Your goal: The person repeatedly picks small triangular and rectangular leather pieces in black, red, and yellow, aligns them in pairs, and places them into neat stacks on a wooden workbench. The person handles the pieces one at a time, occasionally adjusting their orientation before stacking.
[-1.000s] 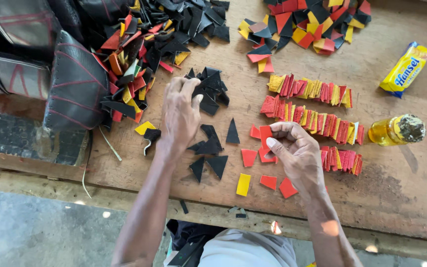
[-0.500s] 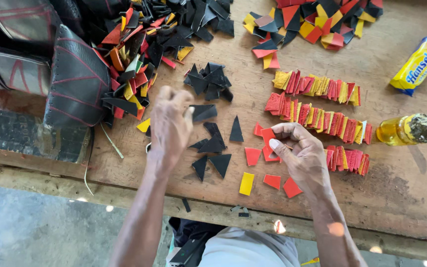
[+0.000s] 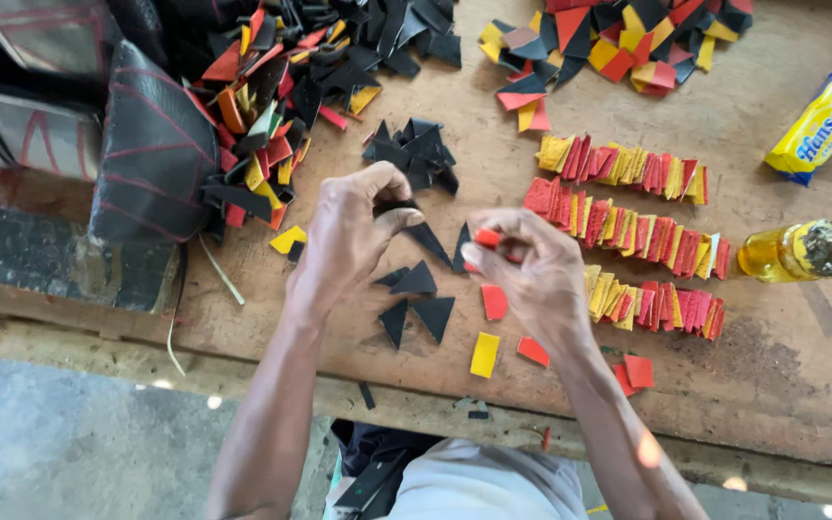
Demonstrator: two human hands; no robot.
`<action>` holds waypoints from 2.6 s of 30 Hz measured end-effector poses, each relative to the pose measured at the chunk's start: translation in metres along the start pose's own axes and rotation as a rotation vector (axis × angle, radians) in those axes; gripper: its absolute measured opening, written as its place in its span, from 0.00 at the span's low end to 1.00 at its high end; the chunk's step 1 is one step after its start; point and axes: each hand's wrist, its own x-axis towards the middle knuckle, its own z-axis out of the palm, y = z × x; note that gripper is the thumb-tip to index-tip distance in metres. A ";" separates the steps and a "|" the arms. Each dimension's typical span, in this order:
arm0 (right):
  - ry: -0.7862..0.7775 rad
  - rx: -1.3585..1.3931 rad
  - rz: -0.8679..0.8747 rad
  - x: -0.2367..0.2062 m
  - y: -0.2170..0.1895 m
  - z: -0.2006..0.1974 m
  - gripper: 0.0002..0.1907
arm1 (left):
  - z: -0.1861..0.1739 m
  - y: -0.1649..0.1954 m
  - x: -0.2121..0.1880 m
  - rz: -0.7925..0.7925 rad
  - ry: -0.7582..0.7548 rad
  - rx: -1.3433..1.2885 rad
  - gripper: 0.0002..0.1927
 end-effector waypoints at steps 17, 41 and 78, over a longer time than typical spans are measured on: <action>-0.207 0.123 0.182 -0.008 0.006 -0.011 0.13 | 0.012 -0.035 -0.005 0.003 0.162 0.093 0.05; -0.109 -0.057 0.170 -0.005 0.017 -0.018 0.22 | 0.038 0.013 -0.063 -0.041 -0.041 0.246 0.16; -0.029 -0.049 0.198 -0.035 0.020 -0.038 0.14 | 0.006 -0.019 -0.045 -0.407 0.045 -0.572 0.10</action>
